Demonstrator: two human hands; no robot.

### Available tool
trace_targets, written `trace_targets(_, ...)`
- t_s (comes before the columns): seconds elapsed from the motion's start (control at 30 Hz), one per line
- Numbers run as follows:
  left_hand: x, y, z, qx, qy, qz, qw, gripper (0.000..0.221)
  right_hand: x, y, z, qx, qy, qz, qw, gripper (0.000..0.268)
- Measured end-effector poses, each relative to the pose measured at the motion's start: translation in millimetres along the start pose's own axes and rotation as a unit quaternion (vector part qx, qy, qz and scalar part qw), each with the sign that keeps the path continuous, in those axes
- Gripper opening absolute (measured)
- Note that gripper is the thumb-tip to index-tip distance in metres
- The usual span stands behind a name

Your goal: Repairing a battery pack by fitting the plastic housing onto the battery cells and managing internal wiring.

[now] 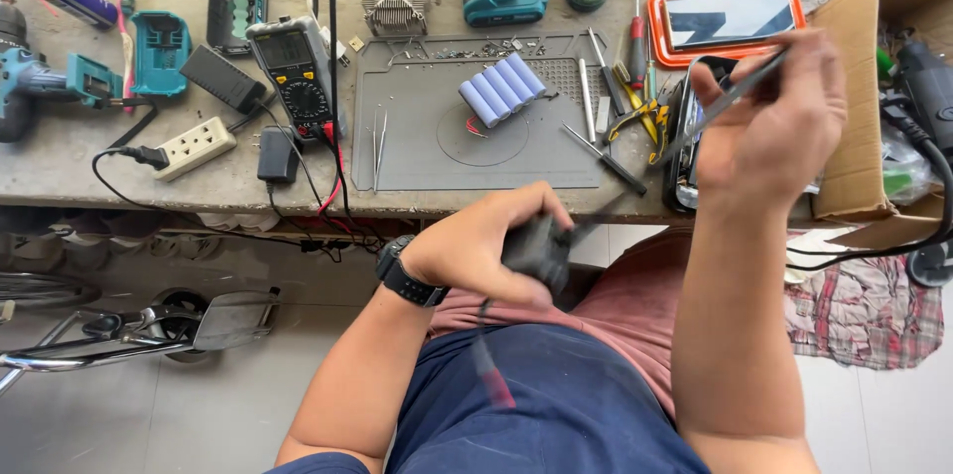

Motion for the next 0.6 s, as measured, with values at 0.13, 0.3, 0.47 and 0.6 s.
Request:
trace_targets(0.13, 4.7, 11.4, -4.4, -0.035, 0.059, 0.056, 0.996, 0.071, -0.7, -33.7, -7.2, 0.079, -0.007, 0.037, 0.996, 0.024)
trace_targets(0.3, -7.3, 18.0, -13.5, -0.006, 0.179, 0.09, 0.98, 0.064, -0.3, 3.8, -2.2, -0.077, -0.049, 0.196, 0.976, 0.017)
trace_targets(0.47, -43.1, 9.5, -1.5, 0.052, 0.364, 0.046, 0.929, 0.103, 54.5, 51.9, -29.7, -0.416, 0.147, 0.026, 0.897, 0.082)
trace_targets(0.6, -50.7, 1.1, 4.8, 0.087, 0.458, 0.014, 0.885, 0.09, 79.2, 83.9, -35.5, -0.548, 0.231, 0.072, 0.801, 0.08)
Point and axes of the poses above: each hand's wrist, its own y-axis away from the middle knuckle, its own z-axis out of the palm, x = y × z, the point moved 1 cm from there along -y, towards the middle knuckle, and after that the axes turned 9 degrees about -z, right-handed, at the moved point
